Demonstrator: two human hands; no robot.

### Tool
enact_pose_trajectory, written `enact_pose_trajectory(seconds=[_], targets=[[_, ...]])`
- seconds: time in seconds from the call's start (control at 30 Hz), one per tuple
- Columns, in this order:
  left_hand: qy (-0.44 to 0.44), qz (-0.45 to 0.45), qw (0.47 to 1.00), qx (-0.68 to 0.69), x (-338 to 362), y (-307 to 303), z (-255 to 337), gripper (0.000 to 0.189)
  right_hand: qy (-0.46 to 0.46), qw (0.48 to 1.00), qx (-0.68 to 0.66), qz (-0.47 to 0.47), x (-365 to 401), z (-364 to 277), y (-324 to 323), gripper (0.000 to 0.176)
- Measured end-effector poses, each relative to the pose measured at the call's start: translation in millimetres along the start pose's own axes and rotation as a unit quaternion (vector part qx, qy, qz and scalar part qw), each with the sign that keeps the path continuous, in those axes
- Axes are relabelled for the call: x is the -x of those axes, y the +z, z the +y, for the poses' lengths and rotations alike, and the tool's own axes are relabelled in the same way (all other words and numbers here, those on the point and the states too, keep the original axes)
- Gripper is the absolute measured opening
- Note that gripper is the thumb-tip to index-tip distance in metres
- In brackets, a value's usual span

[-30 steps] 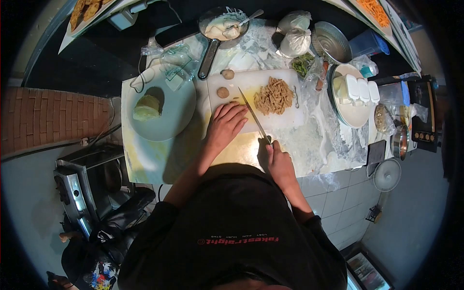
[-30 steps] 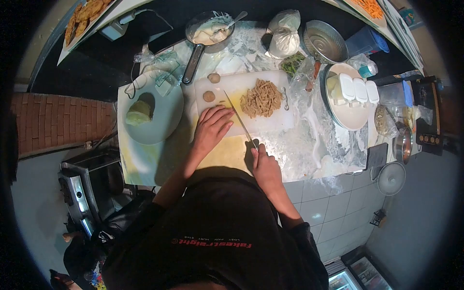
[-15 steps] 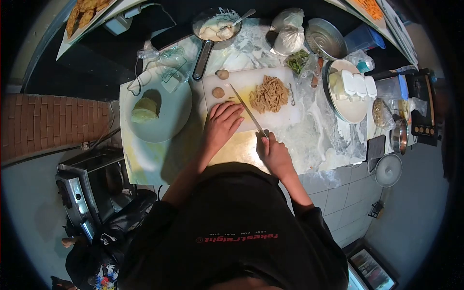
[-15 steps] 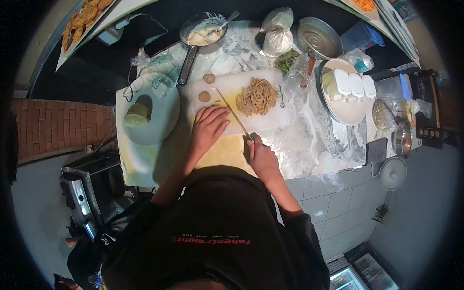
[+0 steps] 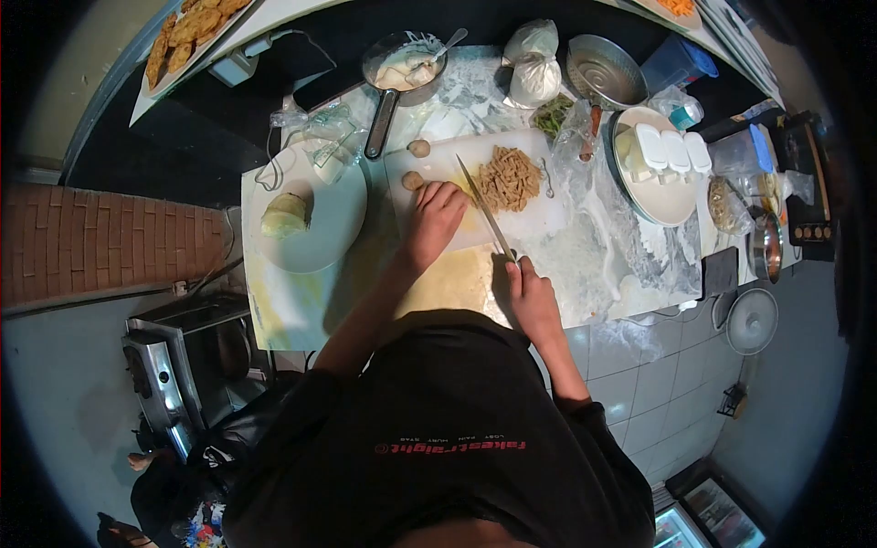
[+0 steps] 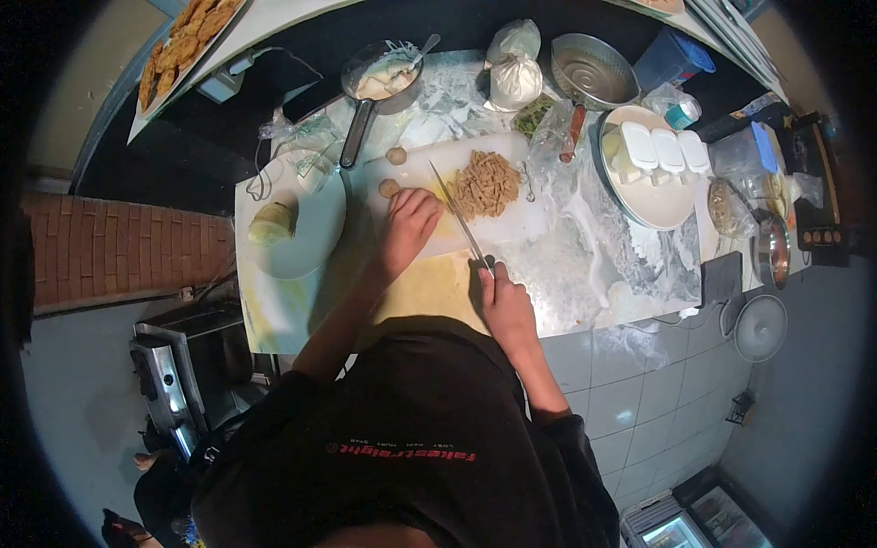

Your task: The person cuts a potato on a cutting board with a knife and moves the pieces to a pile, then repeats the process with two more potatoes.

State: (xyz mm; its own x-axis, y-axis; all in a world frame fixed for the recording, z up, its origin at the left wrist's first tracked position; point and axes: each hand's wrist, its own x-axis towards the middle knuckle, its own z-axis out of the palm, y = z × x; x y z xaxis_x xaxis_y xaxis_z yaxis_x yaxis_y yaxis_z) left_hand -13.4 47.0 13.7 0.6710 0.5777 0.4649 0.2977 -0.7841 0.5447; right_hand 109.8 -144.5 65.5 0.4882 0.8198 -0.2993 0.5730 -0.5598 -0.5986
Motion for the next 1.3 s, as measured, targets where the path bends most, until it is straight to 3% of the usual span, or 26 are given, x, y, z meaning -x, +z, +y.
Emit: enact_pose_trajectory(seconds=[0.2, 0.27, 0.47, 0.7, 0.77, 0.87, 0.97, 1.07, 1.3], targets=[[0.007, 0.021, 0.996, -0.085, -1.0, -28.5, -1.2, 0.019, 0.004, 1.0, -0.019, -0.02, 5.6, -3.5, 1.2, 0.036], [-0.078, 0.039, 0.994, -0.072, 12.7, -30.8, -7.7, 0.022, 0.003, 0.999, -0.021, -0.033, 5.1, -2.4, 5.5, 0.037], [-0.09, 0.049, 0.99, -0.1, 32.0, -36.2, -12.4, 0.035, 0.006, 0.998, -0.032, -0.045, -11.3, 6.5, -3.0, 0.038], [-0.067, 0.081, 0.989, -0.104, 5.0, -20.0, -15.4, 0.023, -0.005, 0.997, -0.047, -0.06, -13.8, 1.6, -7.8, 0.038], [-0.094, 0.023, 0.988, -0.122, -1.2, -19.1, -13.7, 0.017, -0.003, 0.997, -0.053, -0.059, -12.9, 1.4, -3.2, 0.038], [-0.109, 0.012, 0.981, -0.158, -2.0, -12.5, -12.3, 0.013, 0.003, 0.997, -0.064, -0.051, -11.6, -0.7, 1.0, 0.037], [-0.077, 0.033, 0.987, -0.135, -2.6, -11.5, -9.3, 0.011, 0.01, 0.996, -0.078, -0.048, -9.5, -1.4, 3.2, 0.036], [-0.12, 0.013, 0.992, -0.045, 3.4, -6.2, -11.4, 0.011, 0.013, 0.995, -0.087, -0.048, -9.6, -1.3, 6.9, 0.037], [-0.124, 0.038, 0.985, -0.117, 11.3, -11.3, -8.1, 0.019, 0.011, 0.995, -0.094, -0.034, -11.0, -2.3, 10.1, 0.037]])
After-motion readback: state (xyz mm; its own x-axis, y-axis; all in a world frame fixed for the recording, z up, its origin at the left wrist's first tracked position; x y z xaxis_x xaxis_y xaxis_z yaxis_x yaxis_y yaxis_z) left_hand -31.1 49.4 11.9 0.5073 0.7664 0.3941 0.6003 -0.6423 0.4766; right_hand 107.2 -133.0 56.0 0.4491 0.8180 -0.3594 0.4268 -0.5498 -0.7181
